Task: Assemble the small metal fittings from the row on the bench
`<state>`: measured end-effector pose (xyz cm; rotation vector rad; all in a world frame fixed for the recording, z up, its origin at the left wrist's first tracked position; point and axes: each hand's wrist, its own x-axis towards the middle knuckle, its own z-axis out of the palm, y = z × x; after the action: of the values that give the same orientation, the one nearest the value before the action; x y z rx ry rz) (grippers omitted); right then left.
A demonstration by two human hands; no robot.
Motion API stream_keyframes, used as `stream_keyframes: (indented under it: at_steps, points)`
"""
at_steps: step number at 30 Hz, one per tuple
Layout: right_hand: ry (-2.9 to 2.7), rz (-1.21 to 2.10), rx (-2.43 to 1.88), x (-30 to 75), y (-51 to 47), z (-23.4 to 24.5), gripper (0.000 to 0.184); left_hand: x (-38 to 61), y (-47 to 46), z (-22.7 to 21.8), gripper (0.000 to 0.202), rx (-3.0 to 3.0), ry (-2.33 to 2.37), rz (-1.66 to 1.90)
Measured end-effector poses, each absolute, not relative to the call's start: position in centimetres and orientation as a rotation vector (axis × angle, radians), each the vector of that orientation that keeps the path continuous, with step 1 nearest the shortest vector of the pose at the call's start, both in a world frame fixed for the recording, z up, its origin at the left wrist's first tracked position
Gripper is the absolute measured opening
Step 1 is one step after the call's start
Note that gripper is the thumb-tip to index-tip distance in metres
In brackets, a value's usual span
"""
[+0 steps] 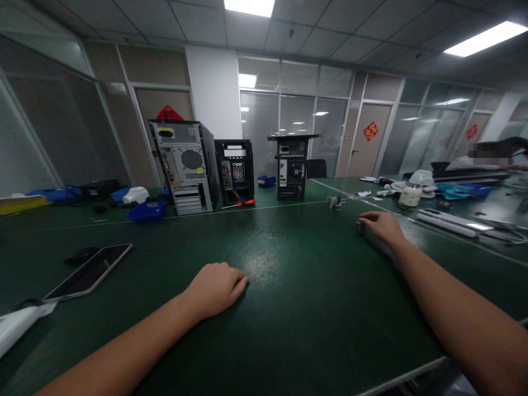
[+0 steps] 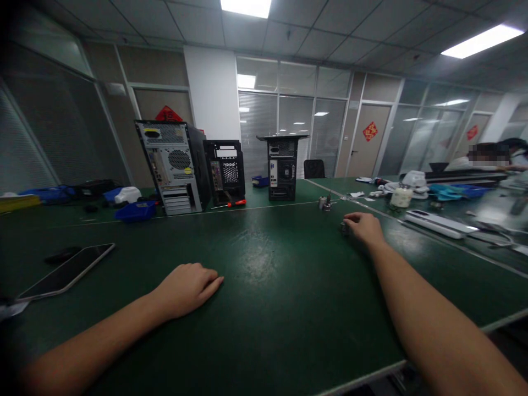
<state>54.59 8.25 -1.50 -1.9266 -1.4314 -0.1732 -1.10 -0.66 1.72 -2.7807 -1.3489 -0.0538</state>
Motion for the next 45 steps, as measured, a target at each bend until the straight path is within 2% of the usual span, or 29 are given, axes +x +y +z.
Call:
stream_keyframes:
  at_steps: [45]
  points:
    - [-1.437,-0.274,-1.920,53.3,8.1,-1.2,0.030,-1.3,-0.4,1.3,0.049,-2.774,-1.309,-0.042]
